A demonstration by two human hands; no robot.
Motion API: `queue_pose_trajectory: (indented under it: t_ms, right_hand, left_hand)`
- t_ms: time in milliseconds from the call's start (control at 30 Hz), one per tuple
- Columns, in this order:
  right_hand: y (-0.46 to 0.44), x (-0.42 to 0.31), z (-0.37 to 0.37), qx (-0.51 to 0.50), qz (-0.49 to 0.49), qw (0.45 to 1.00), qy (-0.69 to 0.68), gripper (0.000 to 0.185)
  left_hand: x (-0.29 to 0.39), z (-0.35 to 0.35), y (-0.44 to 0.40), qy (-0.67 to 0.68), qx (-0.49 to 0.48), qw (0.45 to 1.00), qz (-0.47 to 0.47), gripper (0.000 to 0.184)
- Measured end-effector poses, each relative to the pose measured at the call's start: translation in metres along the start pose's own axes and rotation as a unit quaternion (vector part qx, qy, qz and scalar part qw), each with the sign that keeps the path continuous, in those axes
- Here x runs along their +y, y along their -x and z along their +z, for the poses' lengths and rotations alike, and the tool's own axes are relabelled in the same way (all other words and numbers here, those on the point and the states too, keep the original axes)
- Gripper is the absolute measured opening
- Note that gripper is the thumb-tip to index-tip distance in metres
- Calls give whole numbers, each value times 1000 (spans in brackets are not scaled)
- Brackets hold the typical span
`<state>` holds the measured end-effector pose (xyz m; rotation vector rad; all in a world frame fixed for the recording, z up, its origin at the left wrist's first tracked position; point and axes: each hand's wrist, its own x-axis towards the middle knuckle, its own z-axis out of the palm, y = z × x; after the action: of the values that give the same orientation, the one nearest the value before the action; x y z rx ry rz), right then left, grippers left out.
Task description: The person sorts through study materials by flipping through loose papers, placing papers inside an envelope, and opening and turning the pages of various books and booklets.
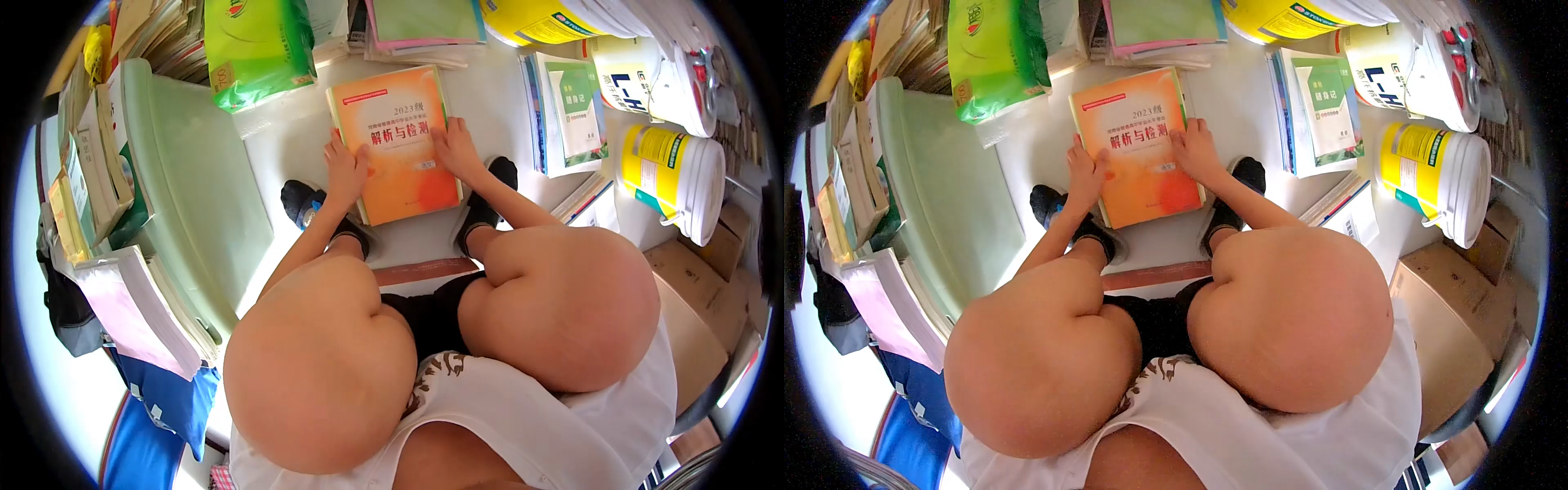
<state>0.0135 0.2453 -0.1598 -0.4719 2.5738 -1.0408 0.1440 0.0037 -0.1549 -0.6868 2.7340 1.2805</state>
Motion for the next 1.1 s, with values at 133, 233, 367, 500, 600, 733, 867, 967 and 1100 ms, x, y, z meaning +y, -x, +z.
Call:
queue_pose_trajectory:
  t_ms: [133, 233, 367, 500, 600, 733, 867, 967, 1100]
  right_hand:
    - [-9, -10, -19, -41, 17, 999, 21, 42]
    - [-18, -23, -33, -5, -23, 999, 37, 47]
    - [-69, -57, -71, 92, -165, 978, 88, 52]
    - [-148, -78, -101, 92, -284, 945, 133, 57]
    - [-207, -64, -103, 73, -307, 928, 197, 64]
    - [-244, -40, -99, 16, -345, 888, 305, 71]
    - [-247, -51, -110, -45, -342, 859, 377, 76]
    - [-240, -57, -114, -57, -339, 841, 418, 75]
    - [-225, -53, -114, -27, -380, 832, 403, 68]
  left_hand:
    - [24, -14, 3, 19, 29, 999, 29, 83]
    - [48, -32, 4, -53, 89, 988, 111, 83]
    - [62, -38, 0, -73, 62, 989, 113, 75]
    - [65, -39, -2, -45, 53, 993, 92, 62]
    - [61, -41, -4, -41, 49, 992, 111, 55]
    - [60, -41, 1, -33, 38, 992, 118, 49]
    - [65, -44, -2, -44, 52, 986, 154, 47]
    - [65, -43, -4, -46, 55, 985, 157, 46]
    - [68, -49, -6, -43, 45, 987, 151, 44]
